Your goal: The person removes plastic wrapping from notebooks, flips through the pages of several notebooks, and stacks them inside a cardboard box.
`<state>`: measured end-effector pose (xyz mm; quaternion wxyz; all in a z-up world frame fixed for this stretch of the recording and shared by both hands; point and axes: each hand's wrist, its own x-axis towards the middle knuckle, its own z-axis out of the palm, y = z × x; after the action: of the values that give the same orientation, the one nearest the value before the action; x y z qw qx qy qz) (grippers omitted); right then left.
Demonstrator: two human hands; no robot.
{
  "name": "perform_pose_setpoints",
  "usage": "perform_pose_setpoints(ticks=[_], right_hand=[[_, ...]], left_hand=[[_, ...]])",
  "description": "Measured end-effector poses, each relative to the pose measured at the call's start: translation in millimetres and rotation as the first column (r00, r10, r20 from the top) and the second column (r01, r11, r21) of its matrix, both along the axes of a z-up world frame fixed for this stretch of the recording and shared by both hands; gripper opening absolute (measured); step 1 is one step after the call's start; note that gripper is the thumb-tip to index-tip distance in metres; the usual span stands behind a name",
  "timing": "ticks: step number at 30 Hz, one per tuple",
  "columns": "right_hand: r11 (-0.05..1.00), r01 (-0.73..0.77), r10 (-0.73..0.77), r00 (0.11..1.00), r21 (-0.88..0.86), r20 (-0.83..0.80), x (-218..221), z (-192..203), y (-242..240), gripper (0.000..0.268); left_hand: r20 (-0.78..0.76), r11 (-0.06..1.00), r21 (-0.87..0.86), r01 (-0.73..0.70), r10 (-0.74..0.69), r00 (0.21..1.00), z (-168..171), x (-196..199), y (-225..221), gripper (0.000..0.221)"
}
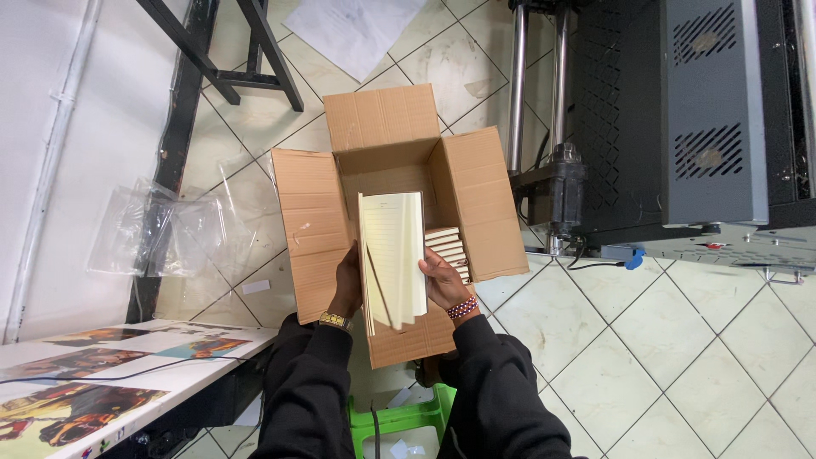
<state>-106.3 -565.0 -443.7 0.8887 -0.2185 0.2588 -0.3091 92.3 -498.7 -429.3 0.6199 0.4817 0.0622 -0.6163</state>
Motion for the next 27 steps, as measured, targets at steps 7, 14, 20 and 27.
perform_pose_setpoints(ticks=[7, 14, 20, 27], right_hand=[[1.0, -0.002, 0.002, 1.0, 0.019, 0.022, 2, 7, 1, 0.062], [1.0, -0.025, 0.024, 1.0, 0.007, 0.017, -5, -31, 1, 0.061], [0.97, -0.194, 0.193, 0.981, -0.149, -0.02, 21, 56, 13, 0.064], [0.978, -0.138, 0.057, 0.893, -0.153, -0.446, 16, 72, 5, 0.06]], left_hand=[[0.189, 0.99, 0.028, 0.137, -0.139, 0.972, -32, 14, 9, 0.052], [0.249, 0.993, 0.111, 0.032, -0.059, 0.967, -33, 14, 0, 0.052], [0.299, 0.984, 0.169, -0.053, 0.0, 0.954, -35, 10, -9, 0.055], [0.6, 0.999, 0.045, -0.028, -0.005, 0.8, -70, 19, 2, 0.032]])
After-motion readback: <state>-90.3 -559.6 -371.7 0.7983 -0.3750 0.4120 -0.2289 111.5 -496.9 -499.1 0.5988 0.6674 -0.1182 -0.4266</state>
